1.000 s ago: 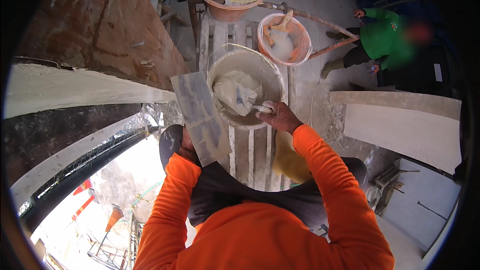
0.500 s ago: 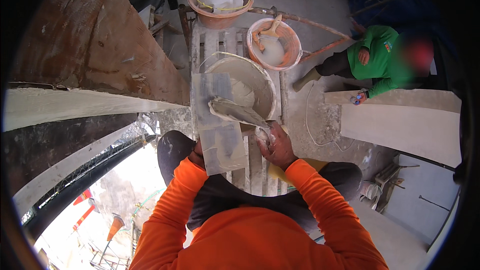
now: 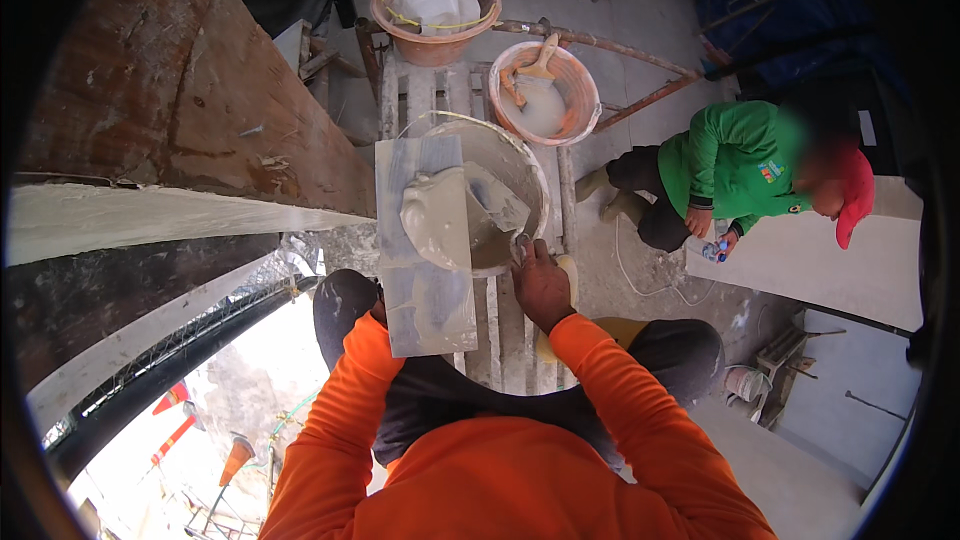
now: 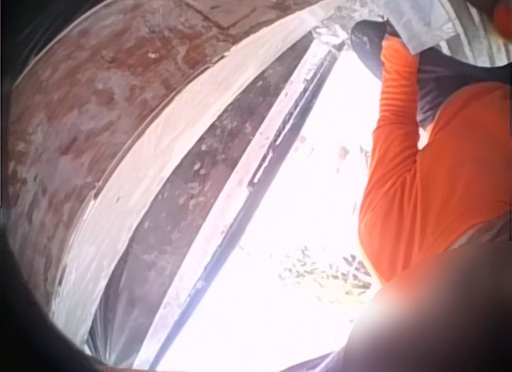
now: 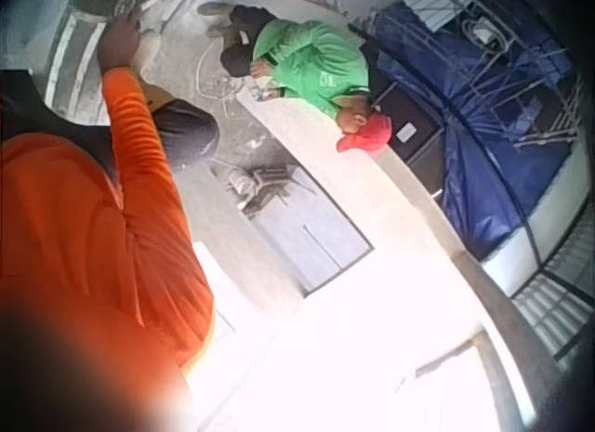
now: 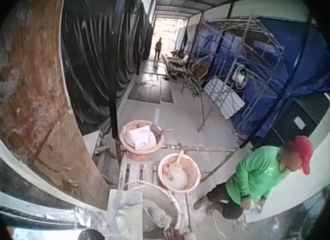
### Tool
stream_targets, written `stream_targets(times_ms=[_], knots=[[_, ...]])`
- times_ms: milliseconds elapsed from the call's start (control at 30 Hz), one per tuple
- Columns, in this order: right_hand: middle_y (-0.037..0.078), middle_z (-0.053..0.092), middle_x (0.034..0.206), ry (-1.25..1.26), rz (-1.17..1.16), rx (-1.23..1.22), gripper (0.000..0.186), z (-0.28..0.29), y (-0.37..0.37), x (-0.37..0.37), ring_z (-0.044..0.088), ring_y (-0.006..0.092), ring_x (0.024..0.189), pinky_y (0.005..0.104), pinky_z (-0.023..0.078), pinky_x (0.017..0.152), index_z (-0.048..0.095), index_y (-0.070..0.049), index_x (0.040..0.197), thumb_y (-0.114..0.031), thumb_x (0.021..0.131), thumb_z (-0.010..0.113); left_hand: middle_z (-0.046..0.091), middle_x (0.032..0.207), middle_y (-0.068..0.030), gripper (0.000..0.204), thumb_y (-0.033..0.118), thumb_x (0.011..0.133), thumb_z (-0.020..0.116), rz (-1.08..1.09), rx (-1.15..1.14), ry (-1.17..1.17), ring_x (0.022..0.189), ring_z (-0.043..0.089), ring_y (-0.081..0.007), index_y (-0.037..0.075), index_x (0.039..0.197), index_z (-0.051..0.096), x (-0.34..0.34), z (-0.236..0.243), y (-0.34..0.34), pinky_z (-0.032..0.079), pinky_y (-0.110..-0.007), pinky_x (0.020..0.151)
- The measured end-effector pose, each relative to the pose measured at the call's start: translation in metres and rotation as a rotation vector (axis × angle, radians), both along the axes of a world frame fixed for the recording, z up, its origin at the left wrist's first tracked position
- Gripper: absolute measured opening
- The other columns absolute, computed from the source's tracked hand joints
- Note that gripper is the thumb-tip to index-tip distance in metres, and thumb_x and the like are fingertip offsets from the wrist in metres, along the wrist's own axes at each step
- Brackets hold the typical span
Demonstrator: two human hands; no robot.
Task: The person scoops plaster from a bucket with a trowel and applies it to a wall section using a trowel. They smooth the surface repeatedly, then move to a different wall area and continue applying and smoothing plaster.
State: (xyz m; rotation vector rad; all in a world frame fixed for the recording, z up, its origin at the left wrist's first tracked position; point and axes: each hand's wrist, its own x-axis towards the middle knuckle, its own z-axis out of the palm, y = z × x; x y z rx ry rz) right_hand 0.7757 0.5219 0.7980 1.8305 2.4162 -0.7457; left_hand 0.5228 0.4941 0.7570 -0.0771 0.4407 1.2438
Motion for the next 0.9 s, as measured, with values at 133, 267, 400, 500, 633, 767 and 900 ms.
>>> stream_targets(times_ms=[133,267,400,500,633,767,900], knots=[[0.019,0.061,0.123,-0.105,0.072,0.058,0.047,0.007,0.022,-0.012,0.062,0.0412,0.11,0.0505,0.051,0.095,0.058,0.0,0.131,-0.025,0.092,0.067,0.065,0.13,-0.0121,0.051,0.044,0.106,0.046,0.009,-0.017,0.031,0.113,0.067,-0.0289,0.007,0.14,0.054,0.002,0.002,-0.002,0.057,-0.044,0.097],[0.018,0.062,0.118,-0.227,0.159,0.013,0.042,0.016,0.037,-0.016,0.062,0.0393,0.11,0.0493,0.049,0.098,0.066,-0.003,0.124,-0.029,0.091,0.069,0.065,0.13,-0.0122,0.051,0.044,0.106,0.046,0.014,-0.032,0.063,0.113,0.067,-0.0288,0.007,0.141,0.054,0.007,0.007,-0.003,0.057,-0.044,0.097],[0.017,0.063,0.116,-0.071,0.128,0.06,0.036,0.033,0.063,-0.019,0.06,0.0362,0.113,0.0476,0.048,0.097,0.071,-0.003,0.112,-0.032,0.089,0.068,0.065,0.13,-0.0122,0.051,0.044,0.106,0.046,0.036,-0.058,0.088,0.113,0.067,-0.0288,0.007,0.141,0.054,0.016,0.026,-0.007,0.057,-0.044,0.097],[0.018,0.065,0.111,0.006,0.211,0.147,0.039,0.06,0.088,-0.012,0.062,0.0368,0.107,0.0484,0.05,0.094,0.07,-0.002,0.107,-0.036,0.088,0.069,0.065,0.13,-0.0122,0.051,0.044,0.106,0.046,0.074,-0.082,0.105,0.113,0.067,-0.0288,0.007,0.141,0.054,0.024,0.065,-0.013,0.057,-0.044,0.098],[0.018,0.065,0.11,-0.075,0.436,0.025,0.042,0.122,0.11,0.018,0.064,0.0369,0.104,0.0482,0.053,0.09,0.069,-0.003,0.114,-0.034,0.085,0.073,0.065,0.131,-0.0122,0.052,0.044,0.106,0.045,0.156,-0.074,0.119,0.113,0.067,-0.0288,0.007,0.141,0.054,0.044,0.16,-0.021,0.056,-0.044,0.098],[0.021,0.065,0.11,-0.091,0.421,-0.041,0.047,0.177,0.119,0.07,0.064,0.0394,0.105,0.0498,0.054,0.09,0.069,-0.002,0.112,-0.038,0.083,0.074,0.065,0.131,-0.0123,0.052,0.044,0.107,0.045,0.297,-0.05,0.092,0.114,0.067,-0.0288,0.007,0.141,0.054,0.054,0.266,-0.028,0.056,-0.044,0.098],[0.026,0.066,0.116,-0.237,0.347,-0.165,0.06,0.226,0.133,0.147,0.065,0.041,0.112,0.0497,0.053,0.096,0.066,-0.001,0.123,-0.045,0.082,0.072,0.065,0.131,-0.0123,0.052,0.044,0.107,0.045,0.466,-0.002,0.085,0.114,0.067,-0.0287,0.007,0.141,0.054,0.048,0.379,-0.04,0.056,-0.043,0.098]])
